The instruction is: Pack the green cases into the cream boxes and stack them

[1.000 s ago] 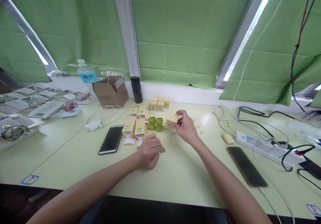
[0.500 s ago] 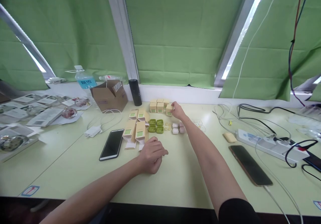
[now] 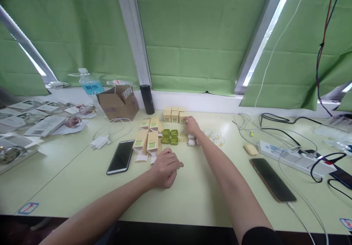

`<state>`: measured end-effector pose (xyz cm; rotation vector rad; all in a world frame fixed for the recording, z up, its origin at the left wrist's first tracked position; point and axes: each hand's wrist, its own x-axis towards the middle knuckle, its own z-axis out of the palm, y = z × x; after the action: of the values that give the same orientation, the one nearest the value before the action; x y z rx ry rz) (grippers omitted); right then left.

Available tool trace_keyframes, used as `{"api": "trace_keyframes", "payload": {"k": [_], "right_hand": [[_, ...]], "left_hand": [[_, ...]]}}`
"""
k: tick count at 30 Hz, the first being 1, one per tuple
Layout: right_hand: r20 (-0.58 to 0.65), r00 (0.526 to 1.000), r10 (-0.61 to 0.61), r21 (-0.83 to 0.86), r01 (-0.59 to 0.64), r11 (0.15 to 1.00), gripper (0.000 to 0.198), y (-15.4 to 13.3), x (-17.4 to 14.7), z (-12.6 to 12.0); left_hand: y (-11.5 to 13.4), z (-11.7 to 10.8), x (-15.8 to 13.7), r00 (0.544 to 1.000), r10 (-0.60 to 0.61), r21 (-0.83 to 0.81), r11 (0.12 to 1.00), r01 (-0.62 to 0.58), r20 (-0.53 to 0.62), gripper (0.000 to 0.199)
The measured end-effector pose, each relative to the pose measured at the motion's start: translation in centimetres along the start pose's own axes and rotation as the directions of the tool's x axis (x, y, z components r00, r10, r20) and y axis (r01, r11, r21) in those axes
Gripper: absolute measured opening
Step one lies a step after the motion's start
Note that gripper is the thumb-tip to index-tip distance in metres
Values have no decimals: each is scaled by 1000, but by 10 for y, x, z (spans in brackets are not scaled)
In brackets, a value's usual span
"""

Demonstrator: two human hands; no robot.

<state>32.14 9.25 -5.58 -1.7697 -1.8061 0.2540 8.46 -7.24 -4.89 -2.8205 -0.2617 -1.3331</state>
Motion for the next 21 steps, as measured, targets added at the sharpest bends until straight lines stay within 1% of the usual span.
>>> {"api": "trace_keyframes", "payload": {"k": [4,13,16,19,21], "right_hand": [[36,999,10,-37,-9,999,45,-8,3,-1],[54,997,58,-114,-52,992,49,-25,-5,-7],[20,998,66,-121,-63,991,47,-30,-12,-15],[-56,995,82,-119,-88,989,38,-35,-24,-28],[-106,990,91,-116,-103,988,33,-40,-39,-38]], "left_hand": [[0,-1,1,1000,4,1,1000,-4,-18,28],[0,1,0,1000,0,-16,1000,0,-6,27],[-1,2,-2,1000,-14,-7,1000,14,4,26],[-2,3,-4,999,-24,-5,1000,24,30,27],[-2,4,-5,998,-28,-7,1000,28,57,27]]}}
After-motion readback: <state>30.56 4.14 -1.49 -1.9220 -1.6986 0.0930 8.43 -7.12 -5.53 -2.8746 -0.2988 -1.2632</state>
